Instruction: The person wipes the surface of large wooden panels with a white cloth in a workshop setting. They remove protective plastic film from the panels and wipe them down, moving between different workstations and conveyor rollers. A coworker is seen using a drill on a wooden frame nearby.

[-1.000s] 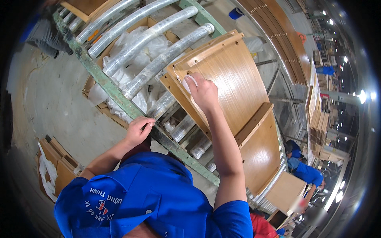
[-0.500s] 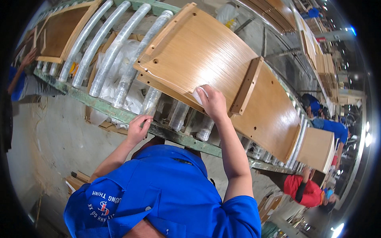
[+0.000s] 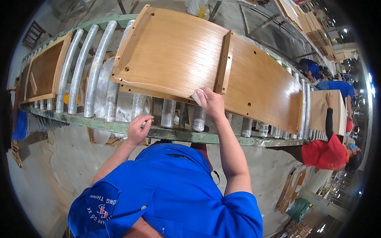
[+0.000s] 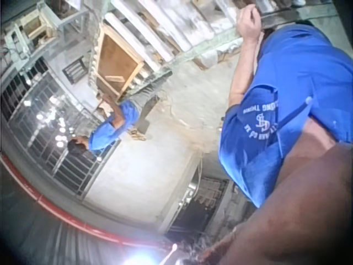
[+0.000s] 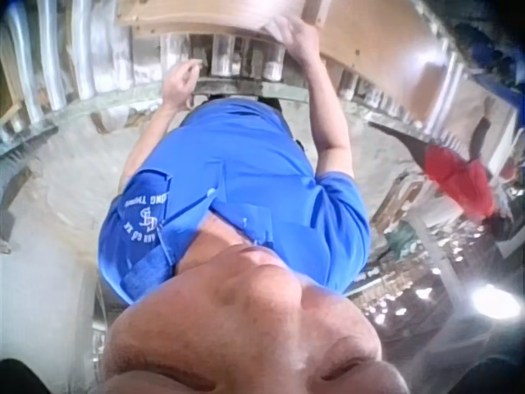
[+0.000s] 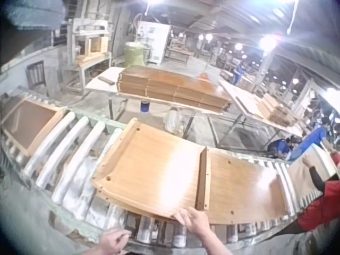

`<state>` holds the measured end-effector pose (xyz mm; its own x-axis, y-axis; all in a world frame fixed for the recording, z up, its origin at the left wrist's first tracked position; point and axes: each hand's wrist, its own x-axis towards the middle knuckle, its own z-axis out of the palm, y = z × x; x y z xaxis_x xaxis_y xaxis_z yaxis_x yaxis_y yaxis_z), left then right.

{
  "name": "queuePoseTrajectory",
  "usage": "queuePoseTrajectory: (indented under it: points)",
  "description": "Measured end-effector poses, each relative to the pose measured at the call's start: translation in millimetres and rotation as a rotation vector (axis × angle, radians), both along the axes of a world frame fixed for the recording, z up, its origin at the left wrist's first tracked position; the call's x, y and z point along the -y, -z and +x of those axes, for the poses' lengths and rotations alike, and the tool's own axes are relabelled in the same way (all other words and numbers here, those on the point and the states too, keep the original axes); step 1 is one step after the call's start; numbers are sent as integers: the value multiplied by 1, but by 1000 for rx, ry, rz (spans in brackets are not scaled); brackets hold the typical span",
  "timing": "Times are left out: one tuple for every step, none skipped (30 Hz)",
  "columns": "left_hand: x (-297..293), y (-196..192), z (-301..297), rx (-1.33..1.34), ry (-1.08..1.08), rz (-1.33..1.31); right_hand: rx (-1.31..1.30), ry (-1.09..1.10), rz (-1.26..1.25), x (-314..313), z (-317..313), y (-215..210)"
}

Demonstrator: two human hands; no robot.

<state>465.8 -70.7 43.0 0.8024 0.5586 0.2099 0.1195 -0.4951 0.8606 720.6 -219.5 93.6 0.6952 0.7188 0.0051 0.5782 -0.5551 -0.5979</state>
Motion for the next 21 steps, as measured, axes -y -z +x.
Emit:
queuePoseTrajectory:
  points:
    - [2, -2, 4, 5, 15, -1, -11, 5, 8, 3, 1, 1]
    - [5, -4, 8, 8, 28, -2, -12, 8, 32, 4, 1, 1]
    - [8, -5, 11, 11, 41, -3, -12, 11, 57, 6, 1, 1]
    - [11, -7, 14, 3, 52, 14, -12, 15, 81, 9, 2, 0]
    - [15, -7, 16, -4, 64, 31, -18, 25, 78, 14, 4, 0]
    - [19, -8, 19, -10, 77, 47, -23, 35, 74, 19, 6, 0]
    - [23, -8, 22, -17, 98, 53, -29, 45, 71, 24, 8, 0]
    - [28, -9, 25, -26, 121, 51, -26, 74, 93, 33, 11, 3]
    - [33, -10, 27, -35, 144, 48, -22, 103, 115, 42, 14, 7]
    - [38, -11, 29, -44, 167, 46, -18, 132, 136, 51, 17, 10]
    - [43, -12, 33, -29, 186, 42, -33, 166, 141, 59, 21, 11]
    - [47, -13, 37, -24, 206, 60, -48, 200, 145, 68, 24, 13]
    - [51, -15, 41, -18, 227, 79, -62, 233, 150, 78, 27, 14]
    - [55, -16, 44, -13, 247, 98, -63, 260, 157, 87, 31, 15]
    - [57, -15, 49, -9, 259, 123, -63, 287, 164, 97, 36, 15]
    - [60, -15, 53, 1, 267, 136, -63, 314, 171, 107, 41, 15]
    - [64, -17, 59, 11, 277, 148, -62, 346, 175, 119, 46, 17]
    - [67, -18, 64, 22, 286, 159, -61, 378, 179, 131, 52, 18]
    - [70, -20, 71, 32, 299, 174, -60, 410, 183, 143, 57, 19]
    - [72, -23, 76, 38, 308, 190, -47, 438, 192, 153, 61, 19]
    - [74, -25, 81, 44, 317, 205, -35, 467, 201, 163, 65, 19]
